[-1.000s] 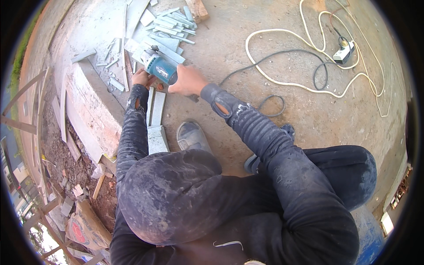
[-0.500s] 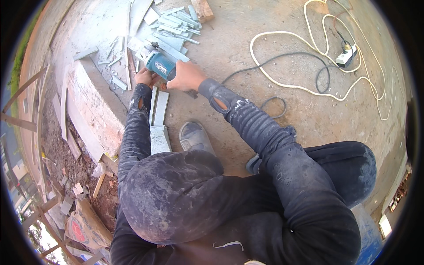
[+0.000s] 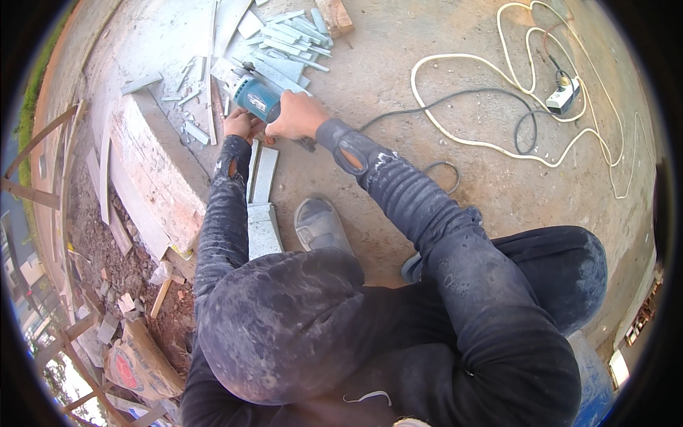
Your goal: The person positions stone tiles on the ground and cuts them using an angle grinder, handling the tiles one at a time.
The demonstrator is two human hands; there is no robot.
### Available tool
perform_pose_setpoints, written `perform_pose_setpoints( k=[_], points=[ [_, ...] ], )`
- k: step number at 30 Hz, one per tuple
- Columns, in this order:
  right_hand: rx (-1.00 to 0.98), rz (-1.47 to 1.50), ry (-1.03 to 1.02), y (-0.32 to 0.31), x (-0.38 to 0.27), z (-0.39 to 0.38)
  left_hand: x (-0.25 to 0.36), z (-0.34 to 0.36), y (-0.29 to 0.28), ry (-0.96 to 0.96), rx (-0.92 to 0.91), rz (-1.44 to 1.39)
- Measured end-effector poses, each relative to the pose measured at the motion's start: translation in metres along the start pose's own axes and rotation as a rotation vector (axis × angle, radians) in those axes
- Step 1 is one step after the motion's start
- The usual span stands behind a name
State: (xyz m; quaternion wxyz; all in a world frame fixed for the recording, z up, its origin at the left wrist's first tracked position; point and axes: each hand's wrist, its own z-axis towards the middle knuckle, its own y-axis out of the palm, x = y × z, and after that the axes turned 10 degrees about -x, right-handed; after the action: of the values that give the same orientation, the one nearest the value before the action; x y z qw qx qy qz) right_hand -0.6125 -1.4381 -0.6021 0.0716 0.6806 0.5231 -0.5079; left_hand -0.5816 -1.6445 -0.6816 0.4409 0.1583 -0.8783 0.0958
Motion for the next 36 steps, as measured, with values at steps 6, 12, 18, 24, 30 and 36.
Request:
perform_pose_setpoints(
  k=[6,12,18,24,30,36],
  points=[
    [0.031,0.006,0.005,-0.002,-0.005,0.008,-0.005,0.008,-0.006,-0.008,-0.019,0.033],
    [-0.013,0.01,0.041,-0.007,-0.014,0.015,-0.013,0.017,-0.013,0.013,-0.02,-0.031],
    [0.061,0.006,-0.016,-0.002,-0.012,0.031,-0.01,0.013,-0.011,0.021,-0.019,0.001],
    [0.075,0.011,-0.027,0.001,-0.013,0.046,-0.007,0.006,-0.009,0.034,-0.025,-0.013],
    [0.028,0.0,-0.008,-0.004,-0.02,0.052,-0.004,0.002,-0.006,0.026,-0.02,-0.019],
    [0.022,-0.001,0.019,-0.005,-0.026,0.063,-0.002,-0.001,0.0,0.028,-0.002,-0.032]
  ],
)
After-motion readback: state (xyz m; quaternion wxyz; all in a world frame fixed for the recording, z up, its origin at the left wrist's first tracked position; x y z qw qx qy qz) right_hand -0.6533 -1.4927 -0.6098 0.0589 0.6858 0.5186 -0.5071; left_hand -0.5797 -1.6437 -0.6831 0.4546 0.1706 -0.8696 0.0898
